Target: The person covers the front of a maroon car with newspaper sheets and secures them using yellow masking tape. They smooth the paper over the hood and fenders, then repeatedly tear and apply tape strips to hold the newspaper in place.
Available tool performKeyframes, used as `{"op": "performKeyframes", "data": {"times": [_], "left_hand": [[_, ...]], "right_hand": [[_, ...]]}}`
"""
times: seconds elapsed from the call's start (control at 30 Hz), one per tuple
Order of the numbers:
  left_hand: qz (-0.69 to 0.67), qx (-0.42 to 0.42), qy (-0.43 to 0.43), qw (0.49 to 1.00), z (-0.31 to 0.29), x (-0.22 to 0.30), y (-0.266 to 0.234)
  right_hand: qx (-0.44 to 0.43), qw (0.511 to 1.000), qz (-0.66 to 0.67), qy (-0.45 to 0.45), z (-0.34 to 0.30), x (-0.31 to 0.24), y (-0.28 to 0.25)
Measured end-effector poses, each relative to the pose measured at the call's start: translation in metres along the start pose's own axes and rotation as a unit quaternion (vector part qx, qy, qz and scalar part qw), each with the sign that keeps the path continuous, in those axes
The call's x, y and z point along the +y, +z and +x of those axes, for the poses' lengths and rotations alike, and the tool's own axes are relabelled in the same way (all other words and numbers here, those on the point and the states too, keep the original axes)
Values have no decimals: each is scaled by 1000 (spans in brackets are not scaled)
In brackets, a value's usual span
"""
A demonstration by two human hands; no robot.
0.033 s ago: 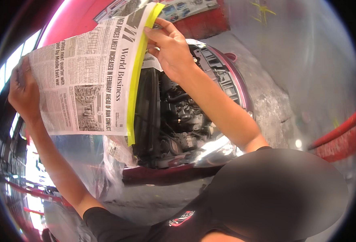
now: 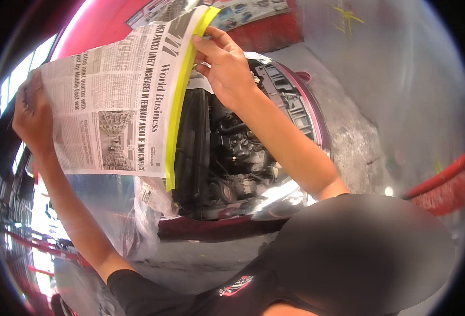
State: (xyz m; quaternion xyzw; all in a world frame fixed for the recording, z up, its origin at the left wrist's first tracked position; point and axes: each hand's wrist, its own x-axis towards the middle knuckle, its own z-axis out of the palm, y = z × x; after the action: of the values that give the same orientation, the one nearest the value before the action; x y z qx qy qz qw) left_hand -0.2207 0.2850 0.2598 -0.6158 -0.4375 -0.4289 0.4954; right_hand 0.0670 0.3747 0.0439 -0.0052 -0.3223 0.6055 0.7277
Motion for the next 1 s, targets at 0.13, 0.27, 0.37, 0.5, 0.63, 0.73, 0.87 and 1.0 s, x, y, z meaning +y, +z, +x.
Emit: {"op": "performKeyframes", "data": {"times": [0.13, 0.27, 0.37, 0.5, 0.63, 0.73, 0.87, 1.0], "left_hand": [[10, -40, -73, 996, 0, -8, 6], [-3, -30, -115, 993, 2, -12, 14], [-43, 20, -69, 997, -7, -15, 17], [4, -28, -112, 993, -1, -17, 34], [3, -74, -165, 984, 1, -26, 45], [-5, -52, -163, 985, -8, -28, 57], [-14, -24, -126, 992, -14, -40, 76], [3, -28, -136, 990, -12, -52, 50]], "right_hand": [[-21, 999, 22, 32, 9, 5, -2], [-31, 997, 66, 12, 14, 13, -6], [-28, 996, 81, 28, 9, 17, -5], [-30, 995, 88, 35, 16, 24, -9], [-22, 997, 76, 12, 17, 30, -3], [-29, 996, 80, 11, 19, 33, 2], [-32, 996, 87, 3, 20, 34, 0], [-29, 994, 97, 28, 12, 44, 10]]}}
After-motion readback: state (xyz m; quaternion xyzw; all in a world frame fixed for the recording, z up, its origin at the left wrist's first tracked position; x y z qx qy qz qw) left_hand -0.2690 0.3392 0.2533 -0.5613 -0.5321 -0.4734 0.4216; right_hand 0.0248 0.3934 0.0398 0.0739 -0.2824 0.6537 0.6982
